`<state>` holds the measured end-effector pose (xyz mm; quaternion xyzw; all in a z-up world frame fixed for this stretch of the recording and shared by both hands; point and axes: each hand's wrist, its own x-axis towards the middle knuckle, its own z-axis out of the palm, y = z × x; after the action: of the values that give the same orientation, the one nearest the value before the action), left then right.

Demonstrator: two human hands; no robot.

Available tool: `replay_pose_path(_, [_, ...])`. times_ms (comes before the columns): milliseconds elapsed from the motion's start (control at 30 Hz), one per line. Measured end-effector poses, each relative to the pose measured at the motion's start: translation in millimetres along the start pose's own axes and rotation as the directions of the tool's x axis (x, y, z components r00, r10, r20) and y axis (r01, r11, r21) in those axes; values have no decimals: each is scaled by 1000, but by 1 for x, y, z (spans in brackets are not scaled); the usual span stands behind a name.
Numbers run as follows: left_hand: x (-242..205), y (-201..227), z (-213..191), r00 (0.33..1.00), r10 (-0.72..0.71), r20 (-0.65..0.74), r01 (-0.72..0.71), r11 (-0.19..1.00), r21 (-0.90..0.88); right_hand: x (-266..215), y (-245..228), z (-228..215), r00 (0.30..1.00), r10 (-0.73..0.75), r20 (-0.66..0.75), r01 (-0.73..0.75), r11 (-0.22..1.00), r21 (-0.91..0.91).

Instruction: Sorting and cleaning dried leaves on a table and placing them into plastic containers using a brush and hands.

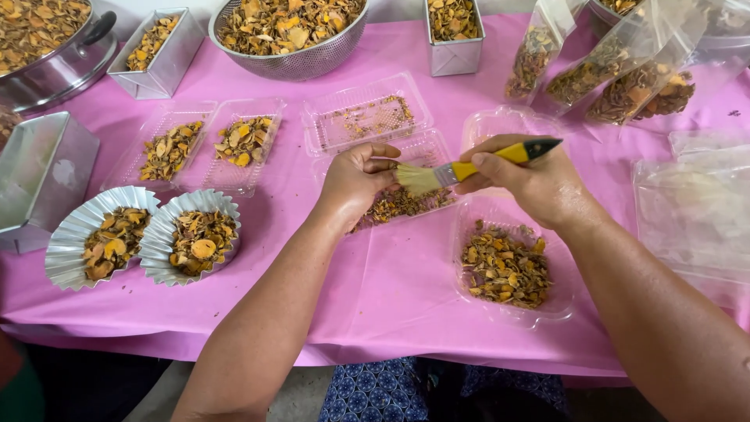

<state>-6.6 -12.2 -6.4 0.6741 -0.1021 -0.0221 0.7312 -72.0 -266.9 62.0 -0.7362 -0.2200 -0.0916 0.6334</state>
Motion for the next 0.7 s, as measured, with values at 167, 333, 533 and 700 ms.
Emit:
replay_pose_path(167, [-9,18,4,999,45,-6,-44,988,151,2,-2,-4,997,-15,-75,17,999,33])
replay_pose_path(333, [-25,32,12,984,179,-10,-156,882,444,-3,6,1,998,-48,49,50,998,-36])
replay_pose_path(533, [-21,26,12,976,217,-35,-188,908,375,-3,-18,6,986,-167,22,168,981,-97])
replay_pose_path(700, [-14,21,4,984,159,-83,-138,966,217,-2,2,-2,994,-82,66,90,988,-128])
